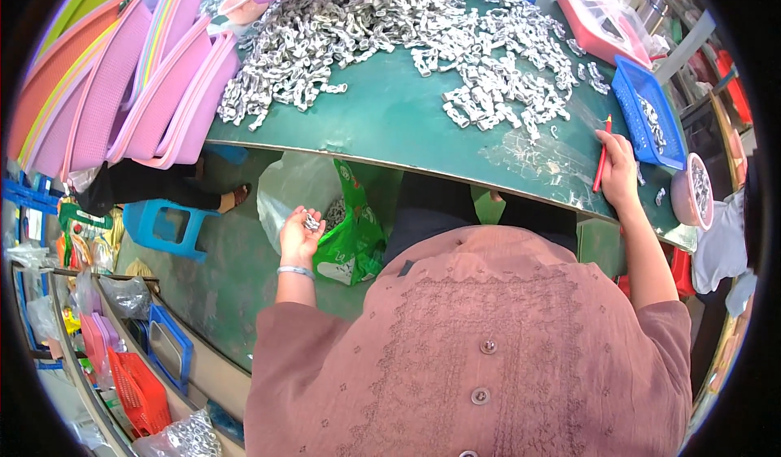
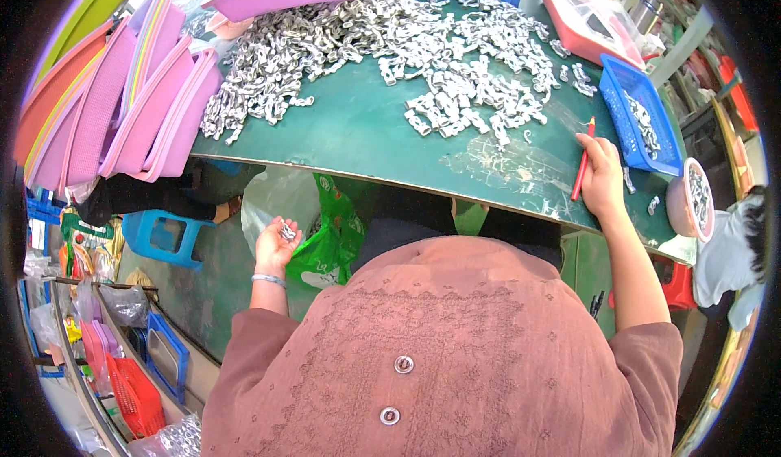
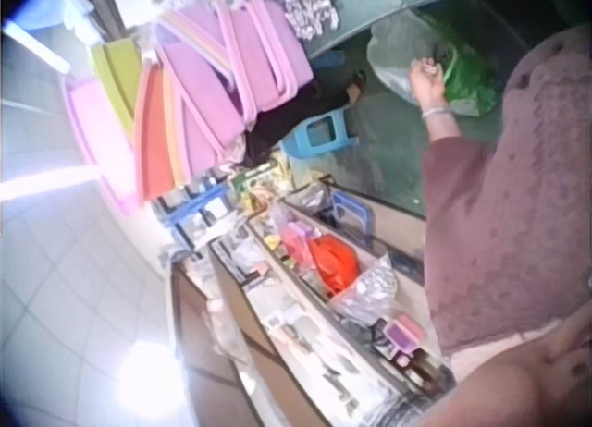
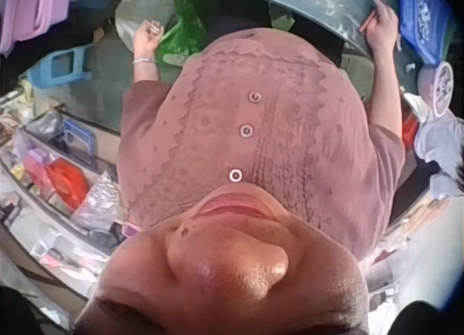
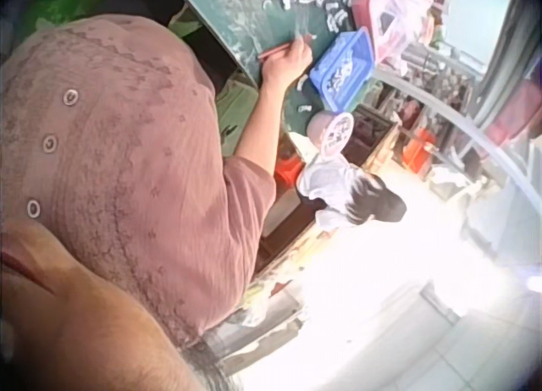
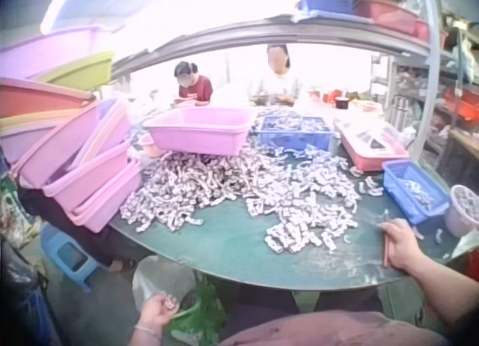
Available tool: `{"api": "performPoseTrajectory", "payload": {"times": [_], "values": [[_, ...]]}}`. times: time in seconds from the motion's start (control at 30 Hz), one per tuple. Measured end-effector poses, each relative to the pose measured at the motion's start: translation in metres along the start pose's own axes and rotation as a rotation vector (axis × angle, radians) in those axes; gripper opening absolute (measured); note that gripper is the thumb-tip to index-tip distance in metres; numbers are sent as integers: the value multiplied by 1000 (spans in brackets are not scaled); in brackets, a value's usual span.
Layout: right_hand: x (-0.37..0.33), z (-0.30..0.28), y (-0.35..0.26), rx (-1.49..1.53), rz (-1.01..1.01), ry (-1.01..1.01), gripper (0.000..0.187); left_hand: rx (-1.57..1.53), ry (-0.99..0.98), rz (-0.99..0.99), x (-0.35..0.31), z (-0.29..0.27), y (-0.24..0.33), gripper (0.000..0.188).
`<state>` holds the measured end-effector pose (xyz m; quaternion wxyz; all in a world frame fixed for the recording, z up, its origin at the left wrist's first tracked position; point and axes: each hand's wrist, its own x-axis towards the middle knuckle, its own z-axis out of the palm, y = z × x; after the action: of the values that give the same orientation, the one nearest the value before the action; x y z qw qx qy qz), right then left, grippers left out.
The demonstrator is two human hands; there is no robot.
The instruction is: The person handles small metal buckle components from a pile on a green table, uses a red tool to press against a specific part of each buckle, and moves the items into a blue plastic bin.
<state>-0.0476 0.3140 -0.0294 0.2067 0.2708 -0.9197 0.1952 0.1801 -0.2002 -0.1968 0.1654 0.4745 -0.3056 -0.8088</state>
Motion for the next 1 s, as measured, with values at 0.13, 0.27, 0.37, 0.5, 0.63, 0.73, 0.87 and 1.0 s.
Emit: {"api": "performPoseTrajectory", "payload": {"times": [0.13,0.27,0.37,0.5,0.63,0.73,0.87,1.0], "values": [[0,1,1,-10,-1,1,35,11,-21,21,4,-1,-5,27],[2,0,0,-10,-5,2,34,7,-22,32,5,2,-6,28],[1,1,0,-15,-18,10,34,6,-4,49,7,4,-4,27],[2,0,-2,-16,-1,1,34,-30,7,40,17,-2,-4,26],[1,1,-2,-14,-2,-1,34,-42,5,36,23,-6,-4,23],[1,0,-4,-16,7,-10,34,-81,-36,-9,41,-17,-4,8],[-1,2,1,-25,6,1,33,-84,38,12,42,-12,-6,8],[2,1,-1,-35,-8,4,32,-91,122,-42,46,-17,-5,19]]}}
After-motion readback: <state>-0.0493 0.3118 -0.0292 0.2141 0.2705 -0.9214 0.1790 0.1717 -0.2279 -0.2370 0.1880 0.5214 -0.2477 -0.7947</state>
